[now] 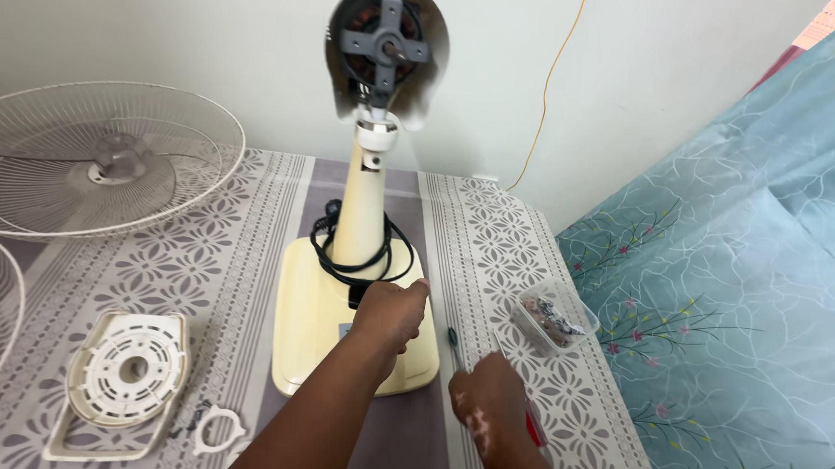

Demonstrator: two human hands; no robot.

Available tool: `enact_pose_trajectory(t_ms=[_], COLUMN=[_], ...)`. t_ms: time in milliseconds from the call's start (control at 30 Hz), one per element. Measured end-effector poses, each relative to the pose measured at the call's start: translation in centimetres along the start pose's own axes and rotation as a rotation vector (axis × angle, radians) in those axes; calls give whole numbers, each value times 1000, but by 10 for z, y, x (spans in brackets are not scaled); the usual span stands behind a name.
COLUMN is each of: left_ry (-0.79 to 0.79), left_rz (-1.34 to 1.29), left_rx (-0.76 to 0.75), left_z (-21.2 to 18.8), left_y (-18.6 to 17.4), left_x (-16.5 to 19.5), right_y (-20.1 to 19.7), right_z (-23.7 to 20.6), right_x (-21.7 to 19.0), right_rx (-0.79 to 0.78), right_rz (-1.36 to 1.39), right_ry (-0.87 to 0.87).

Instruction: The person services a desk fan on a table. They unscrew the rear housing screws with a red screwdriver, remove the rear cover and motor housing, scrub the plastic covers with a toothbrush, and then reattach the front grille to the fan head.

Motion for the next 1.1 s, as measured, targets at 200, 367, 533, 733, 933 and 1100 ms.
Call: enact_pose_trajectory(t_ms=[200,367,533,733,933,1100], left_ry=[-70,-59,-6,123,487,810], left_rz=[-24,-66,-114,-179,-256,-299], left_rx=[51,100,181,243,507,641], left_z=[0,-6,-17,-26,-56,-97], left_y=[12,1,-24,-53,-103,-122], left_x=[-16,-20,-4,48,129,187], right_y=[30,35,27,-60,-165,-229], right_z=[-12,-10,8,18,-23,-75], right_x=[31,33,7,-71,-153,-205], right_rx=[-139,-188,-143,398,440,538], right_rz=[-120,-71,59,440,737,686], right_ry=[22,44,-52,-305,-531,-741])
Point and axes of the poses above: each hand's wrist, its own z-axis towards the middle knuckle, its own y-axis out of the palm, x = y × z, the point moved 10 cm from there along z, towards the middle knuckle, and after that the axes turned 4 degrees about -y, right-handed, at the moved point
